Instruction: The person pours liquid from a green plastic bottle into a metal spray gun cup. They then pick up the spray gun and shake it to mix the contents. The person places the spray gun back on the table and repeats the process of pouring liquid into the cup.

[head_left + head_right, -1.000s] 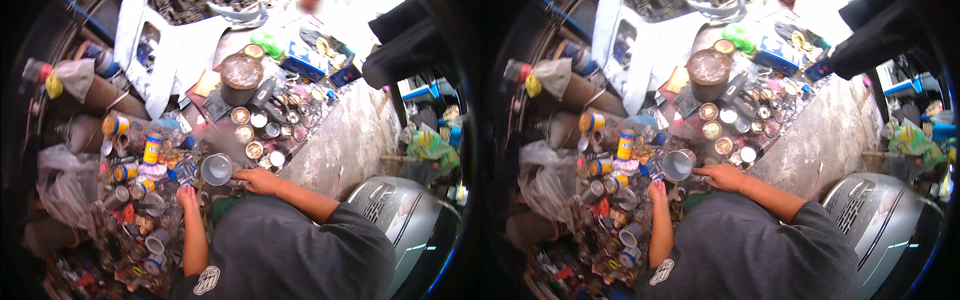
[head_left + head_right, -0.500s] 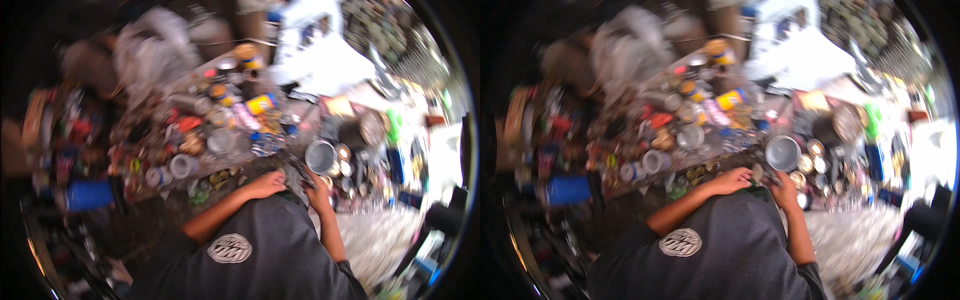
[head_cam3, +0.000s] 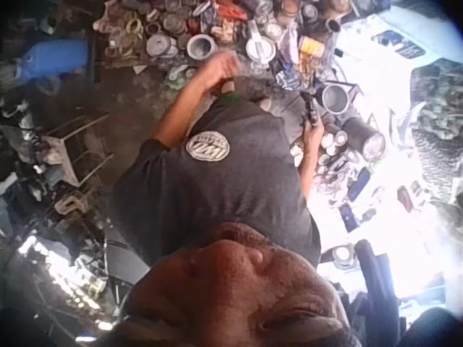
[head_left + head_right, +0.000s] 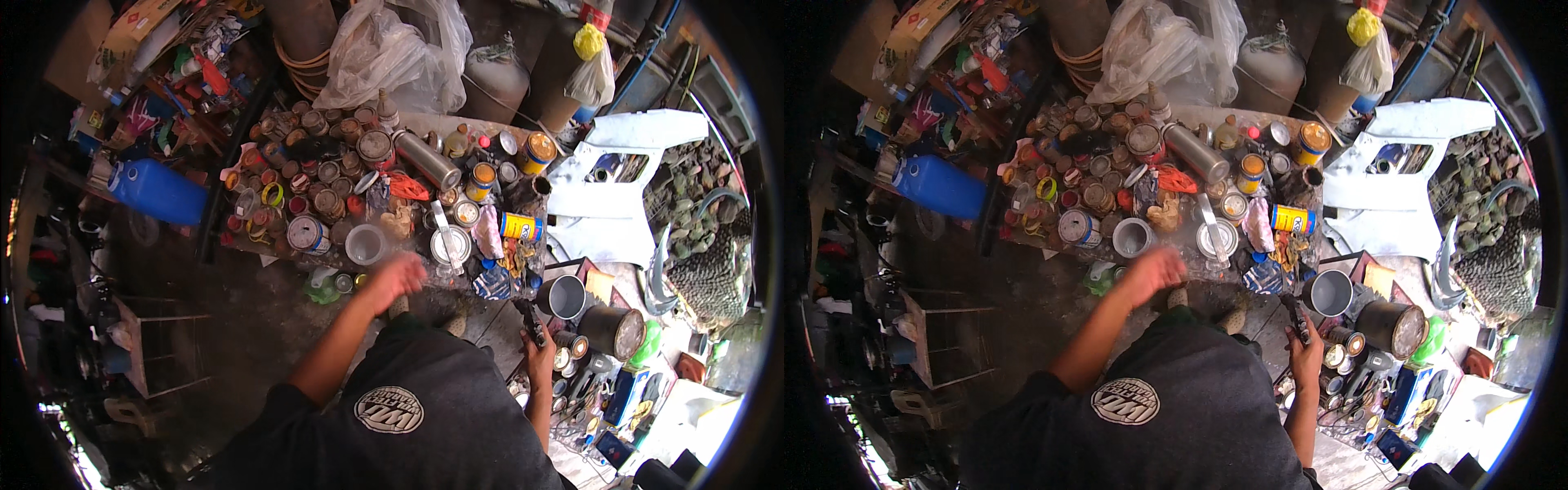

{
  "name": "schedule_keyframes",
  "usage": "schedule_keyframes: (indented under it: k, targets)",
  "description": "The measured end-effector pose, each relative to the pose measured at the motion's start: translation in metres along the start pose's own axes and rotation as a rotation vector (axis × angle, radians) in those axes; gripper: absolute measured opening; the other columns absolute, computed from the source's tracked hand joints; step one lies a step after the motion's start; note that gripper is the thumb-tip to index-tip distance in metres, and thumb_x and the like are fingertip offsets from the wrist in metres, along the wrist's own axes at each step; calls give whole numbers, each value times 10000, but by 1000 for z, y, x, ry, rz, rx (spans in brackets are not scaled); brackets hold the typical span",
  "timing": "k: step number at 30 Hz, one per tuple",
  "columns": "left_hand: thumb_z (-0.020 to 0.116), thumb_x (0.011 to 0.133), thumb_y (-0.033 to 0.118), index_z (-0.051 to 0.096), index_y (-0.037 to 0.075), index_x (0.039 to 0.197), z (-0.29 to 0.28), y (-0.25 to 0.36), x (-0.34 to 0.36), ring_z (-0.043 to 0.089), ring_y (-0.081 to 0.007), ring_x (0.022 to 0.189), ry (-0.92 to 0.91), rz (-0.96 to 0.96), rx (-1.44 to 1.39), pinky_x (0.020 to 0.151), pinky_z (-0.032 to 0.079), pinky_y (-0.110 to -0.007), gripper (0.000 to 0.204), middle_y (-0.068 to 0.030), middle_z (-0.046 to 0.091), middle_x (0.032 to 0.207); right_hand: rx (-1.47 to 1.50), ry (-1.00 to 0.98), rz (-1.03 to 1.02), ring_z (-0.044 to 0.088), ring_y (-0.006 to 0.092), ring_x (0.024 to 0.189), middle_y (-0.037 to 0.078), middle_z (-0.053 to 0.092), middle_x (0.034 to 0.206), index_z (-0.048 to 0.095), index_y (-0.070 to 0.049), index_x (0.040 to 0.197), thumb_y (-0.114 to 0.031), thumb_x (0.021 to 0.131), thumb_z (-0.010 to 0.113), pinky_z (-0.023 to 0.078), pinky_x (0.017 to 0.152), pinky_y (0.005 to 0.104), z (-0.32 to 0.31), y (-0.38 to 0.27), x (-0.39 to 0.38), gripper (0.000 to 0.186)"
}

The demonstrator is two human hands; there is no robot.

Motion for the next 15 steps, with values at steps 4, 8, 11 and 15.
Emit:
schedule_keyframes:
  k: [4, 8, 11, 15]
  targets:
    - [543, 1089, 252, 527, -8, 1357, -87, 56, 97, 601, -336, 1290, 206, 441, -556, 1147, 502, -468, 374, -206, 602, 1388, 286, 55, 67, 641, 111, 756, 36, 729, 1009, 681, -20, 1279, -175, 1007, 746, 554, 635, 287, 22, -14, 6, 319]
    - [324, 1151, 233, 429, -51, 1506, -107, 46, 213, 383, -283, 1553, 299, 330, -884, 1302, 301, -394, 467, -202, 377, 1680, 361, 47, 56, 628, 98, 736, 15, 714, 989, 668, -28, 1307, -190, 1007, 755, 545, 632, 279, 49, -45, -11, 352]
    - [417, 1152, 323, 355, -19, 1567, -208, 49, 265, 440, -330, 1496, 410, 541, -1004, 1257, 397, -454, 541, -189, 436, 1621, 358, -26, 32, 611, 89, 704, 9, 700, 943, 676, -30, 1303, -151, 1009, 736, 515, 602, 283, 71, -68, -13, 324]
    - [415, 1142, 338, 381, 24, 1555, -151, 20, 294, 458, -307, 1483, 430, 570, -1019, 1259, 398, -436, 521, -157, 460, 1608, 206, 105, 62, 597, 96, 703, 13, 693, 935, 677, -22, 1307, -124, 997, 732, 506, 602, 280, 52, -61, -26, 330]
Point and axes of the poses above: each hand's wrist, its own x-axis towards the middle knuckle, its own z-axis out of the palm, y = z × x, the point moved 6 cm from there along x, towards the middle knuckle
